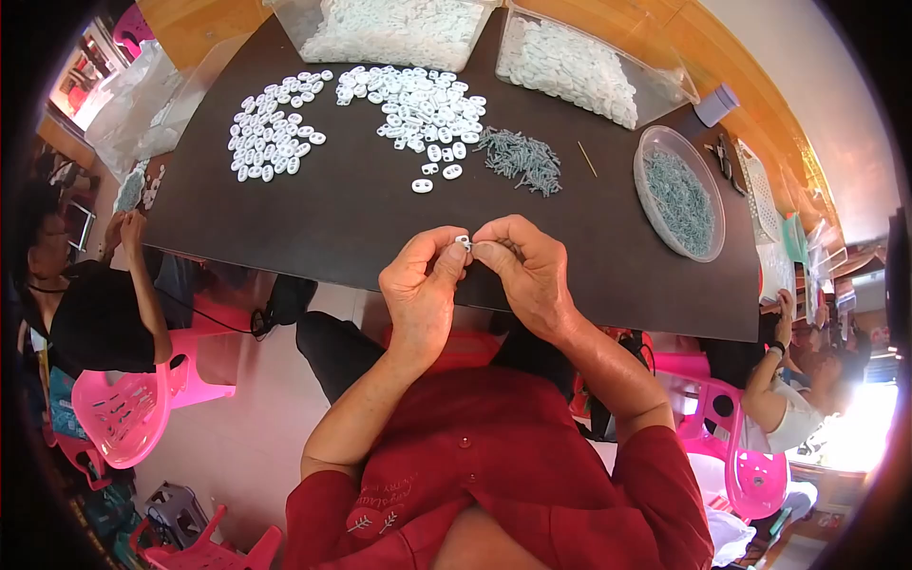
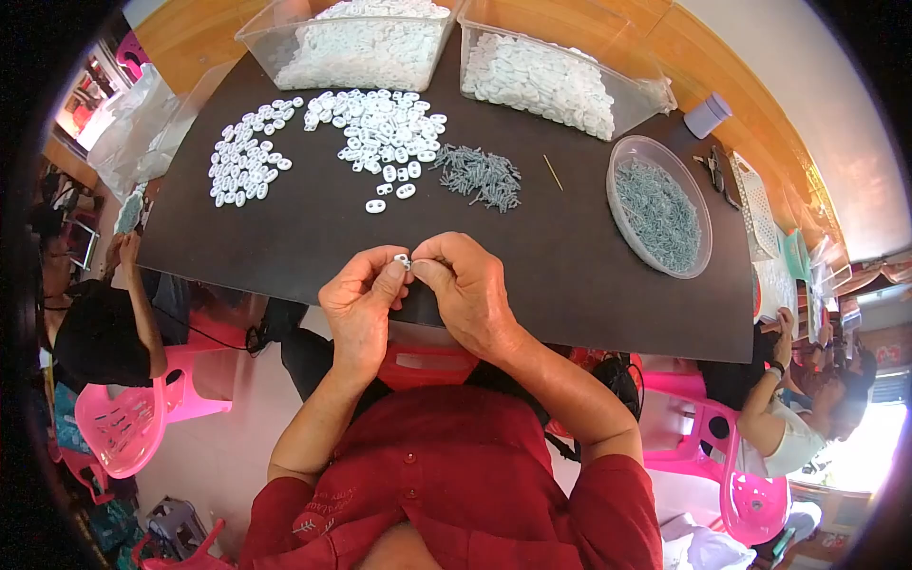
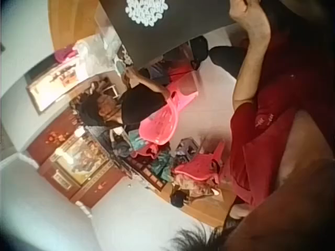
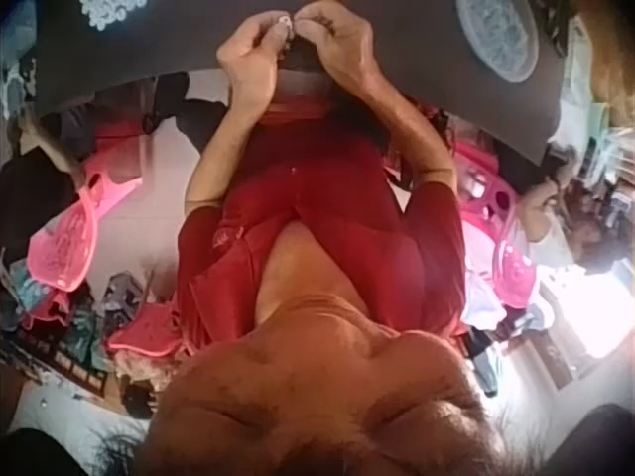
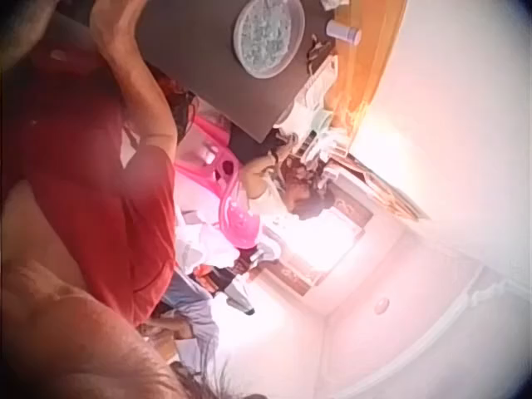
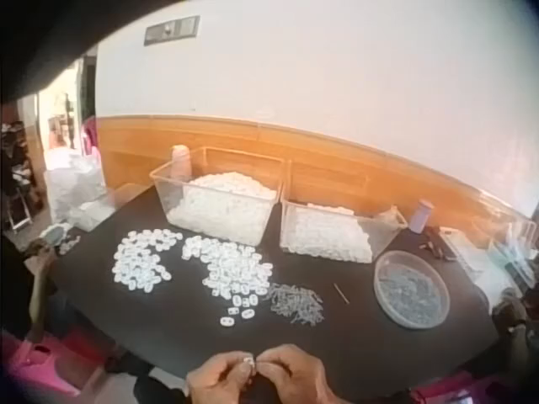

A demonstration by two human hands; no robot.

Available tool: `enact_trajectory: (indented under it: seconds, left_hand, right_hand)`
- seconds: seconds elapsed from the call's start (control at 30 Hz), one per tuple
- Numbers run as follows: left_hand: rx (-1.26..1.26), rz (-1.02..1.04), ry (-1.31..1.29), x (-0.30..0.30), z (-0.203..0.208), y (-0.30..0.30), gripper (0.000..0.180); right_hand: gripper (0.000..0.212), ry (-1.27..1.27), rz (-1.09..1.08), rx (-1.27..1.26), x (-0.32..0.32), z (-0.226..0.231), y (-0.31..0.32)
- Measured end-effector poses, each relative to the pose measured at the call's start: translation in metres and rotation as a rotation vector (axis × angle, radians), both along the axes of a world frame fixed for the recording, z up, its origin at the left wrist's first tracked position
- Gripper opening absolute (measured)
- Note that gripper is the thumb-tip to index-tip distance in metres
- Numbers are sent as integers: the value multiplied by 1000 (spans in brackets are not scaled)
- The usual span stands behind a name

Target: Manually assembling small white and grey plastic components into pairs at a workshop table.

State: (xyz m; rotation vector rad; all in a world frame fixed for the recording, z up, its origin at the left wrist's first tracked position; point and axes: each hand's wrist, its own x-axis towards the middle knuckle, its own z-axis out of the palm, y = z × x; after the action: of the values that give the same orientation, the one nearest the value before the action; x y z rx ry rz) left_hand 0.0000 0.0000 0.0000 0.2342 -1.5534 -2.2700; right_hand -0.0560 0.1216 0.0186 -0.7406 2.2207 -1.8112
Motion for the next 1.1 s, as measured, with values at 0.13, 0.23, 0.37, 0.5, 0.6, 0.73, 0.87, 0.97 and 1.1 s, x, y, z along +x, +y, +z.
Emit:
enact_trajectory:
  seconds: [0.13, 0.23, 0.37, 0.5, 0.6, 0.73, 0.87, 0.97, 1.1]
  left_hand:
    - [-80, 48, 16, 2, -2, 2, 12]
    - [-173, 80, 26, 3, -3, 4, 11]
    - [-275, 115, 33, 4, -5, 5, 9]
    - [-338, 158, 29, 5, -9, 4, 9]
    - [-322, 157, 40, 3, -8, 2, 10]
    - [89, 61, -49, -2, -1, -7, 11]
    - [219, 73, -61, 1, -2, -24, 13]
    - [185, 75, -70, -3, 5, -23, 14]
    - [209, 71, -76, -2, 0, -31, 15]
  right_hand:
    - [4, 106, -2, 48, -1, -4, -1]
    - [3, 127, -18, 29, 1, -2, -6]
    - [3, 174, -55, 36, 4, -7, -10]
    - [2, 261, -85, 72, 6, -8, -15]
    - [2, 311, -114, 120, 5, -8, -18]
    - [7, 467, -109, 143, -1, 3, -13]
    - [24, 705, 123, 159, 28, 78, 2]
    - [27, 727, -108, -204, 98, 109, -12]
    - [15, 339, 272, -255, 98, 187, -10]
